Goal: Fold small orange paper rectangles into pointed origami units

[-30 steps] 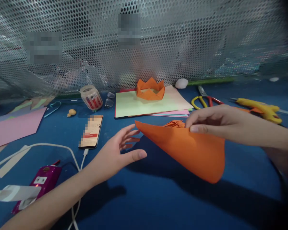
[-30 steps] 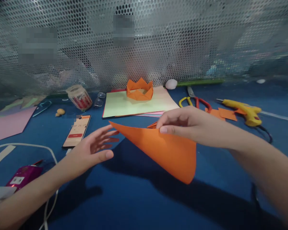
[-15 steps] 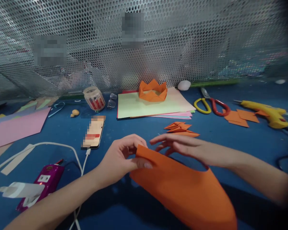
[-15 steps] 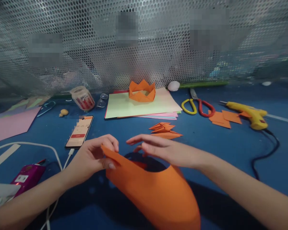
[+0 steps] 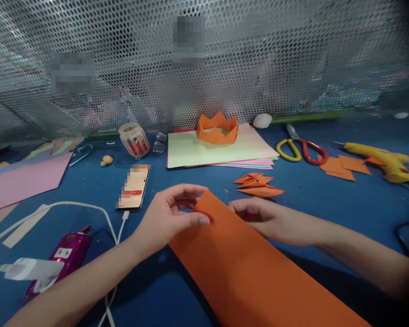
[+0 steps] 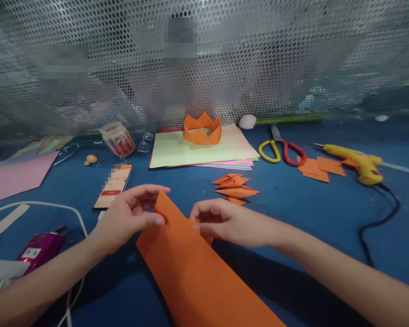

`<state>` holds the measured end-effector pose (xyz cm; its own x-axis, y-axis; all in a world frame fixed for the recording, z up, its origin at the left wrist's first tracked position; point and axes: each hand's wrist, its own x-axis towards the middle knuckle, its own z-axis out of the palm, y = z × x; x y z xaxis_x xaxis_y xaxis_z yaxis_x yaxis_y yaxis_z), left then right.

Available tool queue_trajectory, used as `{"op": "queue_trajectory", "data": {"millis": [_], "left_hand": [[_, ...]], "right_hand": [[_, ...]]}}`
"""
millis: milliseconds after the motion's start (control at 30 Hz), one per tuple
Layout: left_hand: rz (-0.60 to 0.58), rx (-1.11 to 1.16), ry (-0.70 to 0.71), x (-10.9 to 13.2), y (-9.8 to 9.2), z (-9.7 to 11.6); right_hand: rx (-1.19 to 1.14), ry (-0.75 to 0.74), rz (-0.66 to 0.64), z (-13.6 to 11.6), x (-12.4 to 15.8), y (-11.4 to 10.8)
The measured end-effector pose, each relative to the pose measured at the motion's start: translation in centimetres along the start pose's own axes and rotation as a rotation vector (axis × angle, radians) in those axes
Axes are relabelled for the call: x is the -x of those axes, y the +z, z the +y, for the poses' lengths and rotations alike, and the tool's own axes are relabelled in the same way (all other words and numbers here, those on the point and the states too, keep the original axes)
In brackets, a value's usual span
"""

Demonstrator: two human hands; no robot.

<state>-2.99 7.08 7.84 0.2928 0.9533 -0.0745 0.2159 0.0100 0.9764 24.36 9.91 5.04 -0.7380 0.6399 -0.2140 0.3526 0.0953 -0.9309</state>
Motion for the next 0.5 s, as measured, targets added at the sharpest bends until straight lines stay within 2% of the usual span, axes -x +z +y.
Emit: {"op": "queue_trajectory", "data": {"millis": [133, 233, 300, 433, 500], "left_hand": [[0.005, -0.251, -0.087, -0.3, -2.8, 0.8], [-0.009, -0.492, -0.046, -0.4, -3.9, 0.8], [-0.046, -0.639, 0.025, -0.3, -3.4, 0.2], [-0.159, -0.825, 0.143, 0.1, -0.7, -2.1], [-0.151, -0.906, 0.185, 0.3, 0.5, -3.5]], "right_hand": [[0.087, 0.105, 0.185, 0.4, 0.5, -2.8], [0.203, 0.121, 0.378, 1.6, 0.7, -4.4], [0.277, 0.109, 0.45, 2.7, 0.5, -4.7], [0.404, 0.085, 0.512, 4.7, -0.5, -3.8], [0.464, 0.089, 0.535, 5.6, -0.9, -3.4]]}}
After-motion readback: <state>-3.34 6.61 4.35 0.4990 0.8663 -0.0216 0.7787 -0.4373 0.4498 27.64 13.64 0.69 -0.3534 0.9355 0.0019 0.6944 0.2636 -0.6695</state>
